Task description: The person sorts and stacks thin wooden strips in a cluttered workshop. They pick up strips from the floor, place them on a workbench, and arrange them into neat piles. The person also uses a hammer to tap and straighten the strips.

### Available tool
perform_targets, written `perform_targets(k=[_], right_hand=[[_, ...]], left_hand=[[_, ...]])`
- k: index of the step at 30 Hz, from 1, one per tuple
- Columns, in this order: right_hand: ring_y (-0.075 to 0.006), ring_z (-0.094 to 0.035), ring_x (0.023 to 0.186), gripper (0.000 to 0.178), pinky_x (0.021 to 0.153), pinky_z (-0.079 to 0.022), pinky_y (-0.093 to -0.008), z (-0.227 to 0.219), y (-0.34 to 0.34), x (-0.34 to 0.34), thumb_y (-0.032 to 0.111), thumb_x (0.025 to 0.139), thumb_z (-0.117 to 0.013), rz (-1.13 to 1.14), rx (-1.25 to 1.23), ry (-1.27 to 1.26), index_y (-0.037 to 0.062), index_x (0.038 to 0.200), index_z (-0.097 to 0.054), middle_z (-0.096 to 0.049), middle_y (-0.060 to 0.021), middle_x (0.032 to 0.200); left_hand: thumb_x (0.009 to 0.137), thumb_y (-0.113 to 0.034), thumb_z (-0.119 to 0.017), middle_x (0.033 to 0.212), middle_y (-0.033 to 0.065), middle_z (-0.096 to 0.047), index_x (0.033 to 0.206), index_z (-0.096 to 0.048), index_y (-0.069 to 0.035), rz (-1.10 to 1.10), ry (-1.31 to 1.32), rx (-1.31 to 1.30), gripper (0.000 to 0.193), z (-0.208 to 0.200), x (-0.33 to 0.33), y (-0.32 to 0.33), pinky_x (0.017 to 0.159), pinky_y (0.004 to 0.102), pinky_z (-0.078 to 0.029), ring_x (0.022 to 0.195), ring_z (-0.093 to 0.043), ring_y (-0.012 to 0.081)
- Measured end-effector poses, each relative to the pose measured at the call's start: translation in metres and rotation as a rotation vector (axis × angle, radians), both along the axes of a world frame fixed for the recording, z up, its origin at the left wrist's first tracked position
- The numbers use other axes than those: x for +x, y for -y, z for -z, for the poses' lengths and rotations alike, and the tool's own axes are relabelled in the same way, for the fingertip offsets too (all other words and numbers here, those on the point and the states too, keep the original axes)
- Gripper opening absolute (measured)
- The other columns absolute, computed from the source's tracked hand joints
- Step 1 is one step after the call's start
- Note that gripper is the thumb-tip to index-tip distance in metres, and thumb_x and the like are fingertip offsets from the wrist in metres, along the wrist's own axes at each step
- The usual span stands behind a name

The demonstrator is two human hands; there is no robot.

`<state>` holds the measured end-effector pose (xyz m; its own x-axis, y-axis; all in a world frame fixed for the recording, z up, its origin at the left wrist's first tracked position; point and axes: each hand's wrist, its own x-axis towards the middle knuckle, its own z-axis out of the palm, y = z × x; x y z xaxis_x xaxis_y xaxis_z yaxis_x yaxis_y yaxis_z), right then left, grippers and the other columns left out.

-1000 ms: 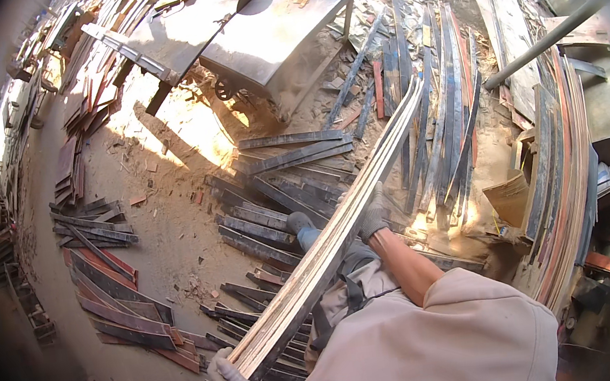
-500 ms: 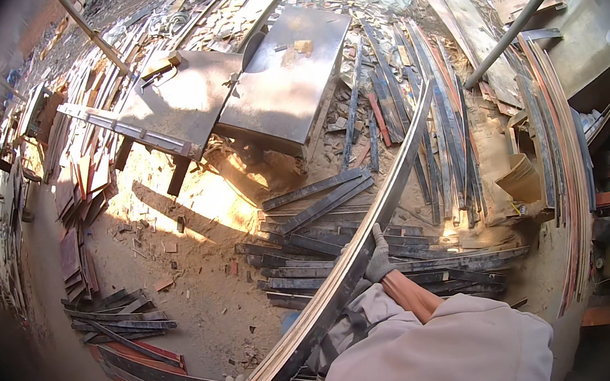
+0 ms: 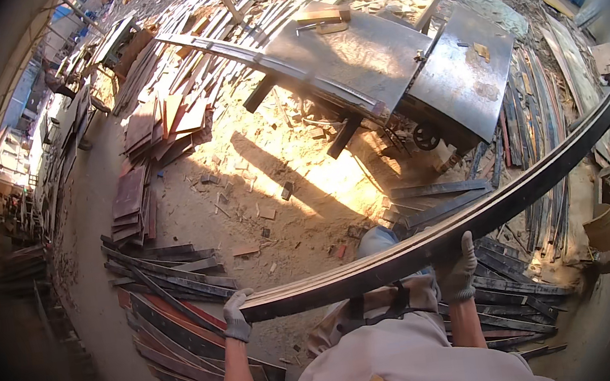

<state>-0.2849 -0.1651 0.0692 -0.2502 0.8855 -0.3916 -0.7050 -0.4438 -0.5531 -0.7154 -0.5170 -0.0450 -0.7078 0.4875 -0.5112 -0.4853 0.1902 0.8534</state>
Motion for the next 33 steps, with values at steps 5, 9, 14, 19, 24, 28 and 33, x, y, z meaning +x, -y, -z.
perform_targets(k=[5, 9, 14, 19, 24, 28, 33], right_hand=[[-0.0328, -0.072, 0.104, 0.062, 0.094, -0.059, -0.0452, -0.004, -0.059, -0.052, 0.054, 0.101, -0.065, 0.377, 0.023, 0.326, -0.0043, 0.124, -0.065, -0.073, -0.02, 0.117], [-0.0305, -0.074, 0.087, 0.046, 0.082, -0.063, -0.0424, 0.057, -0.103, -0.17, 0.045, 0.1, -0.069, 0.457, -0.105, 0.316, -0.0003, 0.112, -0.068, -0.074, -0.0154, 0.097], [-0.0246, -0.072, 0.079, 0.032, 0.075, -0.062, -0.0402, 0.086, -0.17, -0.324, 0.038, 0.1, -0.069, 0.423, -0.174, 0.2, 0.007, 0.105, -0.071, -0.074, -0.0095, 0.093], [-0.0214, -0.071, 0.084, 0.032, 0.08, -0.061, -0.0368, 0.101, -0.273, -0.483, 0.032, 0.093, -0.081, 0.647, -0.313, 0.217, 0.0088, 0.112, -0.071, -0.074, -0.0047, 0.099], [-0.0241, -0.073, 0.076, 0.035, 0.069, -0.064, -0.0395, 0.134, -0.351, -0.592, 0.025, 0.086, -0.088, 0.826, -0.381, 0.33, 0.0074, 0.112, -0.073, -0.076, -0.0061, 0.096], [-0.0221, -0.071, 0.083, 0.053, 0.073, -0.06, -0.037, 0.136, -0.409, -0.639, 0.035, 0.083, -0.09, 0.873, -0.544, 0.435, -0.0037, 0.114, -0.071, -0.073, -0.0121, 0.103], [-0.0217, -0.07, 0.086, 0.055, 0.079, -0.058, -0.0374, 0.123, -0.489, -0.724, 0.034, 0.083, -0.089, 1.01, -0.435, 0.483, -0.0047, 0.118, -0.07, -0.072, -0.0122, 0.108]], left_hand=[[0.095, -0.015, -0.057, 0.105, 0.0138, -0.076, 0.108, -0.076, 0.005, 0.33, -0.168, -0.179, 0.03, 0.013, -0.155, -0.036, 0.095, 0.0339, -0.054, 0.099, -0.071, 0.0242], [0.097, -0.022, -0.055, 0.105, 0.0132, -0.078, 0.107, -0.078, 0.005, 0.332, -0.143, -0.215, 0.037, 0.023, -0.318, -0.125, 0.098, 0.0355, -0.052, 0.103, -0.071, 0.0244], [0.107, -0.049, -0.053, 0.1, 0.0211, -0.077, 0.101, -0.076, 0.007, 0.288, -0.109, -0.273, 0.06, -0.022, -0.483, -0.233, 0.08, 0.0382, -0.061, 0.084, -0.074, 0.0295], [0.105, -0.04, -0.052, 0.094, 0.0163, -0.075, 0.095, -0.074, 0.003, 0.284, -0.093, -0.272, 0.049, -0.105, -0.613, -0.374, 0.078, 0.038, -0.058, 0.08, -0.071, 0.0273], [0.105, -0.037, -0.05, 0.092, 0.014, -0.073, 0.094, -0.073, 0.001, 0.399, -0.25, -0.214, 0.046, -0.08, -0.743, -0.527, 0.078, 0.0376, -0.057, 0.08, -0.069, 0.026], [0.104, -0.034, -0.049, 0.091, 0.0122, -0.071, 0.093, -0.072, 0.0, 0.502, -0.324, -0.156, 0.043, -0.035, -0.829, -0.615, 0.079, 0.0373, -0.055, 0.08, -0.067, 0.0249], [0.103, -0.032, -0.048, 0.088, 0.01, -0.069, 0.092, -0.071, -0.001, 0.657, -0.406, -0.05, 0.04, -0.005, -0.952, -0.764, 0.08, 0.0369, -0.054, 0.08, -0.065, 0.0236]])
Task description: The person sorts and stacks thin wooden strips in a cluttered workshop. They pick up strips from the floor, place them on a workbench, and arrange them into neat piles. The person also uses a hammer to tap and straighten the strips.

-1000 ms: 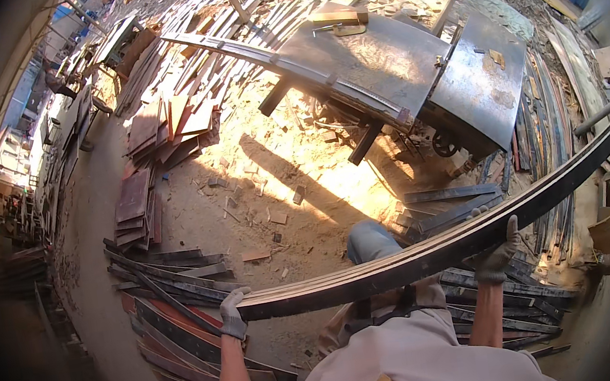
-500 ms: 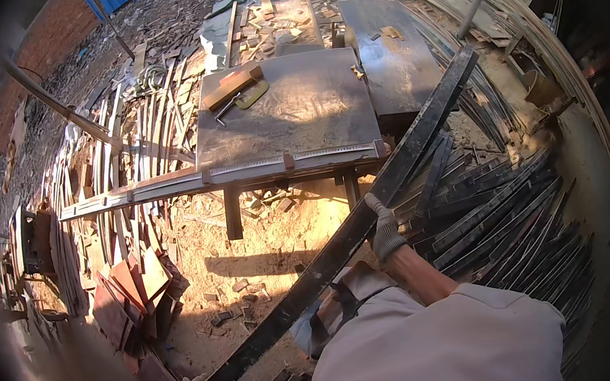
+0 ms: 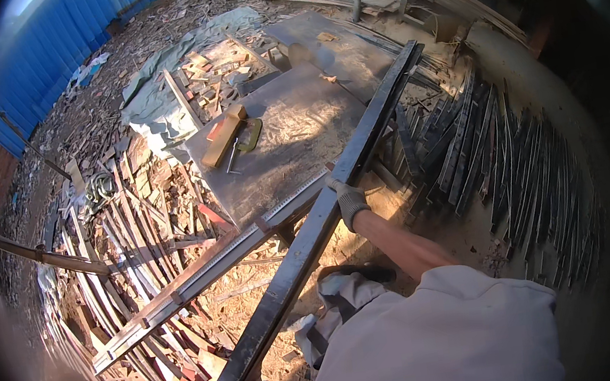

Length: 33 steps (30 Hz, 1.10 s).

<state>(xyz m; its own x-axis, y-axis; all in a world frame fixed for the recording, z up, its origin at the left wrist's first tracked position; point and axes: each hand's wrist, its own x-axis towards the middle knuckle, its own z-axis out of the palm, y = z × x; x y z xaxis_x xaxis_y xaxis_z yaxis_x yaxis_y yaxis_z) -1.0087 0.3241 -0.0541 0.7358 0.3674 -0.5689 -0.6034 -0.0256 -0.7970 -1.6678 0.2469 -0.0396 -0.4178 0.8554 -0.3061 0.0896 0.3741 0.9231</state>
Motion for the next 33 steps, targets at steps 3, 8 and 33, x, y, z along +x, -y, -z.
perform_targets(k=[3, 8, 33], right_hand=[[-0.023, -0.07, 0.082, 0.045, 0.08, -0.059, -0.0396, -0.007, -0.03, -0.035, 0.031, 0.081, -0.09, 0.038, -0.103, 0.064, -0.0005, 0.109, -0.074, -0.074, -0.0101, 0.102], [-0.0285, -0.071, 0.108, 0.071, 0.096, -0.056, -0.042, 0.0, -0.099, -0.062, 0.042, 0.076, -0.089, -0.111, -0.535, 0.177, -0.009, 0.122, -0.071, -0.074, -0.0203, 0.121], [-0.0448, -0.034, 0.15, 0.074, 0.127, -0.017, -0.0592, 0.077, -0.244, -0.218, 0.025, 0.096, -0.05, -1.569, -0.79, 1.953, -0.0024, 0.161, -0.031, -0.039, -0.0287, 0.158]], left_hand=[[0.103, -0.03, -0.047, 0.087, 0.0087, -0.068, 0.091, -0.071, -0.002, 0.085, -0.055, 0.07, 0.039, 0.014, -0.053, -0.084, 0.08, 0.0366, -0.053, 0.08, -0.063, 0.0227], [0.101, -0.026, -0.046, 0.085, 0.0074, -0.066, 0.09, -0.07, -0.002, 0.172, -0.109, 0.136, 0.036, 0.009, -0.075, -0.215, 0.08, 0.0361, -0.051, 0.08, -0.062, 0.0216], [0.103, -0.018, -0.049, 0.088, 0.0168, -0.073, 0.095, -0.071, 0.002, 1.106, -1.152, -0.005, 0.031, 0.167, -0.076, -0.48, 0.062, 0.0491, -0.056, 0.072, -0.07, 0.03]])
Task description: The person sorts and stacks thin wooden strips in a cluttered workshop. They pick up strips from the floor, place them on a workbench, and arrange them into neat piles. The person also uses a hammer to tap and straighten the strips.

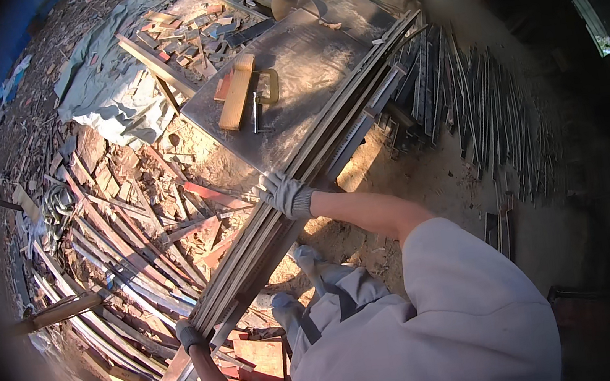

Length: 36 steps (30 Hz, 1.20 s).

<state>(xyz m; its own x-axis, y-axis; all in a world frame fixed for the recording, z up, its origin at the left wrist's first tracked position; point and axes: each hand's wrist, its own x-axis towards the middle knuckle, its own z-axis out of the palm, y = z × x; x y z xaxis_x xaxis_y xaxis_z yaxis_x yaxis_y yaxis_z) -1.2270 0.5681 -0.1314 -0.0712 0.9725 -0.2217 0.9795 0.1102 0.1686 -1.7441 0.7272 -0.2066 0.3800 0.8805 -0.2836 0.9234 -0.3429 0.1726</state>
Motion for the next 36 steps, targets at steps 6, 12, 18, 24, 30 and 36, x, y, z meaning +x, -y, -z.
perform_targets(k=[6, 12, 18, 24, 30, 36], right_hand=[[-0.0377, -0.051, 0.129, 0.04, 0.113, -0.034, -0.053, 0.01, 0.019, -0.017, 0.02, 0.095, -0.05, 0.281, 0.099, -0.029, 0.0016, 0.129, -0.059, -0.058, -0.0224, 0.132], [-0.0291, -0.055, 0.108, 0.023, 0.098, -0.04, -0.0451, -0.024, 0.002, -0.015, 0.023, 0.092, -0.057, 0.2, -0.156, 0.033, 0.0073, 0.107, -0.064, -0.064, -0.0131, 0.114], [-0.0309, -0.057, 0.133, 0.06, 0.112, -0.04, -0.047, -0.043, -0.013, 0.006, 0.032, 0.083, -0.075, 0.254, -0.459, -0.01, 0.008, 0.136, -0.061, -0.064, -0.0135, 0.138], [-0.0304, -0.07, 0.114, 0.053, 0.094, -0.053, -0.0457, -0.049, -0.024, 0.049, 0.027, 0.082, -0.076, 0.162, -0.466, 0.011, 0.0081, 0.13, -0.063, -0.072, -0.0144, 0.121], [-0.0372, -0.069, 0.116, 0.062, 0.099, -0.052, -0.0489, -0.053, -0.019, 0.103, 0.045, 0.081, -0.077, 0.205, -0.497, -0.221, 0.0013, 0.124, -0.067, -0.072, -0.0204, 0.122], [-0.0416, -0.07, 0.113, 0.051, 0.1, -0.053, -0.0516, -0.057, -0.011, 0.179, 0.041, 0.093, -0.06, 0.55, -0.462, -0.314, 0.0045, 0.127, -0.07, -0.074, -0.0249, 0.118]], left_hand=[[0.102, -0.036, -0.044, 0.104, 0.0153, -0.07, 0.107, -0.064, -0.007, -0.982, 0.911, -0.699, 0.036, 0.008, 0.007, -0.016, 0.066, 0.0459, -0.057, 0.082, -0.07, 0.0311], [0.1, -0.031, -0.041, 0.094, 0.0185, -0.07, 0.097, -0.066, 0.0, -1.011, 0.792, -0.629, 0.04, -0.011, 0.02, -0.009, 0.067, 0.0457, -0.054, 0.076, -0.067, 0.029], [0.103, -0.029, -0.04, 0.094, 0.0181, -0.069, 0.099, -0.065, -0.003, -1.111, 0.787, -0.756, 0.036, -0.011, 0.011, 0.002, 0.067, 0.0445, -0.055, 0.077, -0.068, 0.0307], [0.103, -0.029, -0.041, 0.087, 0.0116, -0.061, 0.093, -0.059, -0.004, -0.978, 0.863, -0.623, 0.032, 0.0, 0.022, 0.0, 0.065, 0.0451, -0.049, 0.073, -0.061, 0.026], [0.1, -0.028, -0.043, 0.09, 0.0151, -0.067, 0.093, -0.061, -0.004, -1.106, 0.873, -0.865, 0.031, 0.0, 0.032, 0.003, 0.061, 0.0485, -0.053, 0.072, -0.066, 0.0295], [0.099, -0.027, -0.044, 0.091, 0.014, -0.067, 0.091, -0.06, -0.003, -1.019, 0.858, -0.744, 0.03, -0.007, 0.018, 0.011, 0.064, 0.0453, -0.055, 0.074, -0.067, 0.0273]])
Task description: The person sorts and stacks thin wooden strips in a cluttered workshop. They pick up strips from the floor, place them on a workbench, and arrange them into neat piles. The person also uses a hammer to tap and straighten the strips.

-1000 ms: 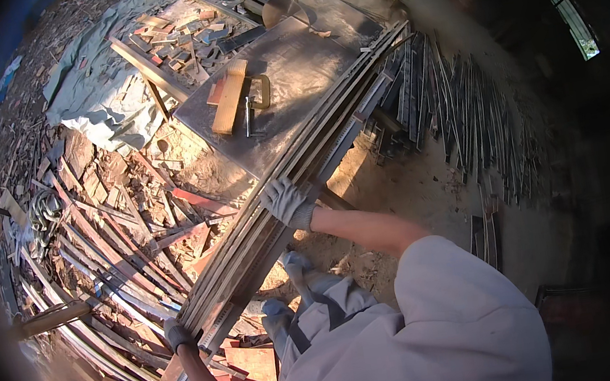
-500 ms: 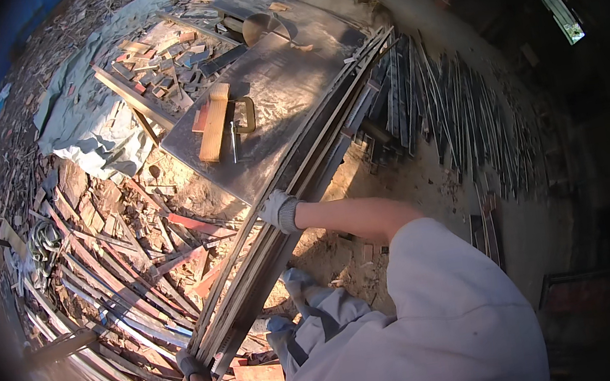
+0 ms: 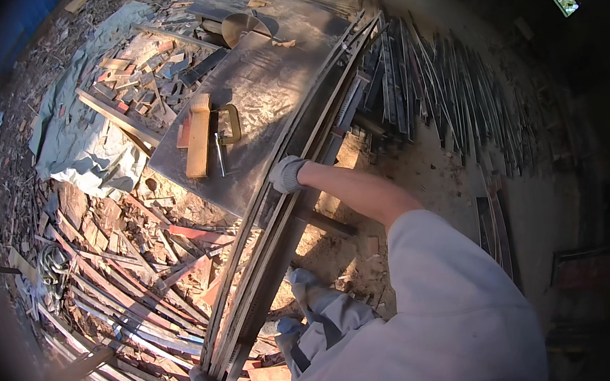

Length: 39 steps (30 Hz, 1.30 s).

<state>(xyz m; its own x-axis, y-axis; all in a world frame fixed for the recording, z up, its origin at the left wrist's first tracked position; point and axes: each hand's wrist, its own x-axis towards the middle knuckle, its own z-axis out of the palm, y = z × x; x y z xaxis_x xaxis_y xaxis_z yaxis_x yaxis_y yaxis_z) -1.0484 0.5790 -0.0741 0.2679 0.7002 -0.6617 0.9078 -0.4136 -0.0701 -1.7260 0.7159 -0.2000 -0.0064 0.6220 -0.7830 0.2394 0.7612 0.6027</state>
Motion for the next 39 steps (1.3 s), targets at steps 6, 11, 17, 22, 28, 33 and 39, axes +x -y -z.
perform_targets(k=[6, 11, 17, 22, 28, 33, 39], right_hand=[[-0.0379, -0.073, 0.105, 0.041, 0.093, -0.057, -0.0504, 0.021, 0.007, -0.008, 0.042, 0.097, -0.061, 0.286, 0.141, 0.16, 0.0076, 0.111, -0.078, -0.078, -0.0167, 0.106], [-0.0362, -0.067, 0.115, 0.053, 0.101, -0.052, -0.0471, 0.03, 0.02, 0.014, 0.055, 0.09, -0.065, 0.258, 0.229, 0.085, 0.0082, 0.109, -0.078, -0.074, -0.0153, 0.12], [-0.0348, -0.059, 0.123, 0.054, 0.115, -0.039, -0.0465, 0.05, 0.031, 0.034, 0.051, 0.086, -0.061, 0.218, 0.333, 0.337, 0.0027, 0.101, -0.08, -0.074, -0.0217, 0.113], [-0.0398, -0.075, 0.094, 0.044, 0.09, -0.058, -0.0498, 0.072, 0.023, 0.066, 0.038, 0.086, -0.058, 0.205, 0.163, 0.236, 0.0009, 0.092, -0.08, -0.076, -0.0248, 0.098], [-0.0365, -0.064, 0.106, 0.034, 0.098, -0.045, -0.0511, 0.062, 0.031, -0.014, 0.035, 0.087, -0.06, 0.063, 0.195, 0.426, 0.0092, 0.093, -0.082, -0.075, -0.0134, 0.099], [-0.0371, -0.034, 0.148, 0.105, 0.126, -0.022, -0.0506, -0.005, 0.058, -0.15, 0.059, 0.081, -0.077, -0.255, 0.736, 0.099, 0.0013, 0.158, -0.035, -0.037, -0.0196, 0.158], [-0.036, -0.046, 0.14, 0.1, 0.119, -0.037, -0.0456, -0.008, 0.013, -0.235, 0.049, 0.078, -0.081, -0.802, 0.15, 0.07, -0.0015, 0.153, -0.038, -0.05, -0.0216, 0.147]], left_hand=[[0.104, -0.038, -0.045, 0.109, 0.0152, -0.068, 0.115, -0.064, 0.0, -0.136, 0.038, -0.023, 0.044, -0.011, -0.006, 0.016, 0.086, 0.0432, -0.056, 0.094, -0.069, 0.0299], [0.104, -0.04, -0.046, 0.111, 0.0169, -0.067, 0.113, -0.062, 0.004, -0.048, 0.14, 0.057, 0.047, -0.024, 0.005, 0.025, 0.094, 0.0439, -0.053, 0.1, -0.067, 0.0308], [0.101, -0.038, -0.048, 0.109, 0.0179, -0.069, 0.115, -0.065, 0.004, -0.19, 0.002, 0.013, 0.047, -0.007, 0.003, 0.025, 0.088, 0.0432, -0.054, 0.093, -0.068, 0.0305], [0.1, -0.035, -0.047, 0.108, 0.0171, -0.07, 0.111, -0.065, 0.002, -0.058, 0.083, 0.049, 0.043, -0.011, -0.007, 0.04, 0.082, 0.043, -0.055, 0.089, -0.069, 0.0307], [0.101, -0.031, -0.048, 0.104, 0.0178, -0.071, 0.103, -0.068, 0.004, -0.187, -0.102, 0.051, 0.04, -0.087, -0.009, 0.071, 0.079, 0.0414, -0.058, 0.084, -0.07, 0.03], [0.096, -0.031, -0.055, 0.086, 0.0122, -0.07, 0.09, -0.07, 0.005, 0.276, -0.462, 0.302, 0.039, -0.085, -0.01, 0.058, 0.072, 0.0391, -0.052, 0.076, -0.065, 0.0231], [0.1, -0.023, -0.05, 0.1, 0.028, -0.075, 0.102, -0.075, 0.006, 0.283, -0.531, 0.108, 0.039, -0.048, -0.014, 0.072, 0.08, 0.046, -0.057, 0.094, -0.077, 0.0336]])
